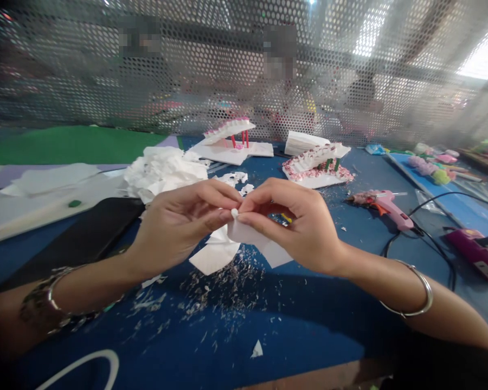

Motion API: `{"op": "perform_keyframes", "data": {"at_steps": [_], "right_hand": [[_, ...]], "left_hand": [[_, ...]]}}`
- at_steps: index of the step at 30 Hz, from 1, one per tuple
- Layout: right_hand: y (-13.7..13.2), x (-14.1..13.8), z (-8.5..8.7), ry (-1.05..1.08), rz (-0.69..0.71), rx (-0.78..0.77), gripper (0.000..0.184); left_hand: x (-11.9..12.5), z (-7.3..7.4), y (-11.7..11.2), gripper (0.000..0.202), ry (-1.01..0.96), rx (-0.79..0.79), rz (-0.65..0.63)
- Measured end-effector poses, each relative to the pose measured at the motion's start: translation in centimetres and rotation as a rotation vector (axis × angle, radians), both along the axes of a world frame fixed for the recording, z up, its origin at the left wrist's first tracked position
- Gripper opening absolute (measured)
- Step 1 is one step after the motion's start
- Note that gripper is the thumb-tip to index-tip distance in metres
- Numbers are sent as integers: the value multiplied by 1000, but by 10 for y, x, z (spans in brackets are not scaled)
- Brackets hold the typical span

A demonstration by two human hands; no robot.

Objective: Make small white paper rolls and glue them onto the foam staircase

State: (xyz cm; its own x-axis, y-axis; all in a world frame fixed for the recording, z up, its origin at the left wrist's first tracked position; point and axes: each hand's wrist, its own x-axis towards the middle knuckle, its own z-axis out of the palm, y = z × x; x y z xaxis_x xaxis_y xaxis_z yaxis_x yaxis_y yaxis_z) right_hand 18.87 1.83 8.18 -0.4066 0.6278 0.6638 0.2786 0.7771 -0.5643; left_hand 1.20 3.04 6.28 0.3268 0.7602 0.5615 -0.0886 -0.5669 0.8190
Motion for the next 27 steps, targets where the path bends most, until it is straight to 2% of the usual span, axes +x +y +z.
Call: {"op": "perform_keyframes", "data": {"at_steps": [11,19,27], "right_hand": [[10,2,-13,64,38,64,11],[10,4,-13,-2,40,113,13],[6,3,-9,-28,15,114,15]], "left_hand": [[3,3,-11,18,84,3,57],[-1,2,-7,14,157,126,52],[-6,10,2,10,222,71,-55]]}}
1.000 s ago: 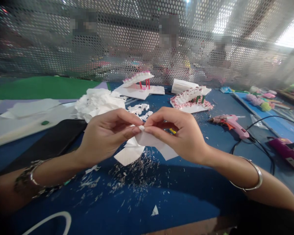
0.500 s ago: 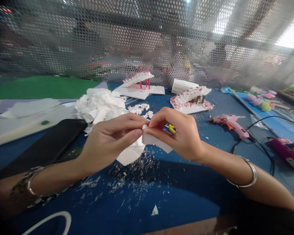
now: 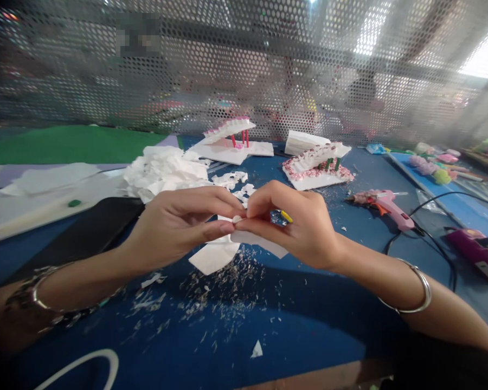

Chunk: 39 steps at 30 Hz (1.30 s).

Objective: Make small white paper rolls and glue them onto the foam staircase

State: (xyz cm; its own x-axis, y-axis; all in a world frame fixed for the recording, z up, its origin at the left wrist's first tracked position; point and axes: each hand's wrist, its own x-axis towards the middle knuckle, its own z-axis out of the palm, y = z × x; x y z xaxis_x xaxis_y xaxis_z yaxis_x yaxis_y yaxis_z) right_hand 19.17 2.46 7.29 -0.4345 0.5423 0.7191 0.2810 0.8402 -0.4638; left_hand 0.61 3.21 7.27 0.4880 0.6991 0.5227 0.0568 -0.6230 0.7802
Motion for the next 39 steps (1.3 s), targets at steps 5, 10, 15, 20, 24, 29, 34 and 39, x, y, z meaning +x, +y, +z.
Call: {"op": "perform_keyframes", "data": {"at_steps": [5,10,15,20,24,29,34,39], "right_hand": [[2,-1,-1,-26,-17,12,15],[4,-1,0,-31,-26,-20,14],[2,1,7,-149,-14,148,17],[0,6,5,-314,-132,448,21],[0,10,3,-446,-204,565,21],[4,8,2,-449,-220,556,14],[6,5,2,-323,-157,440,8],[1,1,5,-186,-175,256,6]], "left_hand": [[1,0,4,7,10,-104,-4],[4,1,-1,9,-39,-182,98],[4,2,-4,11,-24,-172,178],[3,-1,-2,13,5,-217,186],[5,-2,-2,15,23,-295,161],[8,-4,-3,15,7,-327,147],[9,-10,-4,14,-49,-212,125],[9,-13,-8,13,-80,-56,183]]}}
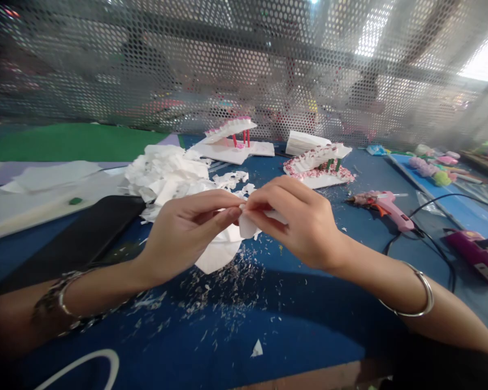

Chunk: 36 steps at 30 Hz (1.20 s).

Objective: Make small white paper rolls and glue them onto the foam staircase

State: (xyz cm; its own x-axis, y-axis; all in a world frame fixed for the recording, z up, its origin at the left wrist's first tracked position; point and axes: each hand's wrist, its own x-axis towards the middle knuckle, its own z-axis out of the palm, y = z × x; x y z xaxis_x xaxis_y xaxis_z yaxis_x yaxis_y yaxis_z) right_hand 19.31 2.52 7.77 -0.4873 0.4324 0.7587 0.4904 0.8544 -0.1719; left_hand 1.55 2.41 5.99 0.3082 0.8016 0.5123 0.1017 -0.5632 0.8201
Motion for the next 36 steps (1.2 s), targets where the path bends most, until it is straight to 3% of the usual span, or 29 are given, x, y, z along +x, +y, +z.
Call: {"op": "perform_keyframes", "data": {"at_steps": [6,12,17,22,27,36], "right_hand": [[-4,-3,3,32,7,-54,5],[-4,-2,6,55,-3,-139,6],[-6,-1,8,113,17,-251,4],[-6,-3,9,157,17,-308,4],[-5,-4,7,185,79,-411,5],[-1,-7,-11,303,148,-322,4]], "left_hand": [[0,3,-2,9,39,133,-32],[-2,5,-2,14,65,95,24],[-4,4,0,13,22,111,-16],[-5,3,3,5,-89,20,-31],[-5,1,9,3,-125,-76,-151],[0,0,2,9,-204,-74,-121]]}}
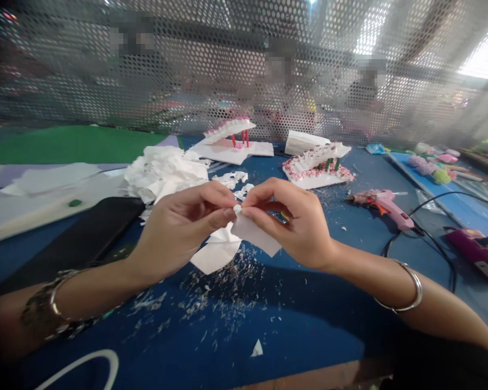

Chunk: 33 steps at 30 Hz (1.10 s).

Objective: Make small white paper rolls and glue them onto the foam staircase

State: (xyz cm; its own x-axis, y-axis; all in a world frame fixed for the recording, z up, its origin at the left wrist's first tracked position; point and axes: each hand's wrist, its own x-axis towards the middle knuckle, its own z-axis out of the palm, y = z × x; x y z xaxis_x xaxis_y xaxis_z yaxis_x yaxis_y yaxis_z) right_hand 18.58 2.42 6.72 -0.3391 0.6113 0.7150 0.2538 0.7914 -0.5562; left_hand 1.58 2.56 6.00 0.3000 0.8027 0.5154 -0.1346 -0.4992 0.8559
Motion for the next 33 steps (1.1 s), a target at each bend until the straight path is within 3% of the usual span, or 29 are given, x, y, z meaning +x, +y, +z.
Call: {"op": "perform_keyframes", "data": {"at_steps": [7,13,21,27,30,33], "right_hand": [[7,1,-3,21,84,73,4],[7,3,-8,32,91,62,9],[3,5,-7,-2,101,33,16],[3,7,-1,-51,60,67,15],[1,8,6,-180,37,90,23],[-1,10,15,-349,-18,173,18]], "left_hand": [[3,-2,-6,10,0,25,70],[3,-3,-10,20,11,130,20],[-4,2,-7,12,203,296,85],[-3,7,-2,5,164,135,19],[-1,6,2,5,161,53,76],[-2,5,5,7,185,17,126]]}}
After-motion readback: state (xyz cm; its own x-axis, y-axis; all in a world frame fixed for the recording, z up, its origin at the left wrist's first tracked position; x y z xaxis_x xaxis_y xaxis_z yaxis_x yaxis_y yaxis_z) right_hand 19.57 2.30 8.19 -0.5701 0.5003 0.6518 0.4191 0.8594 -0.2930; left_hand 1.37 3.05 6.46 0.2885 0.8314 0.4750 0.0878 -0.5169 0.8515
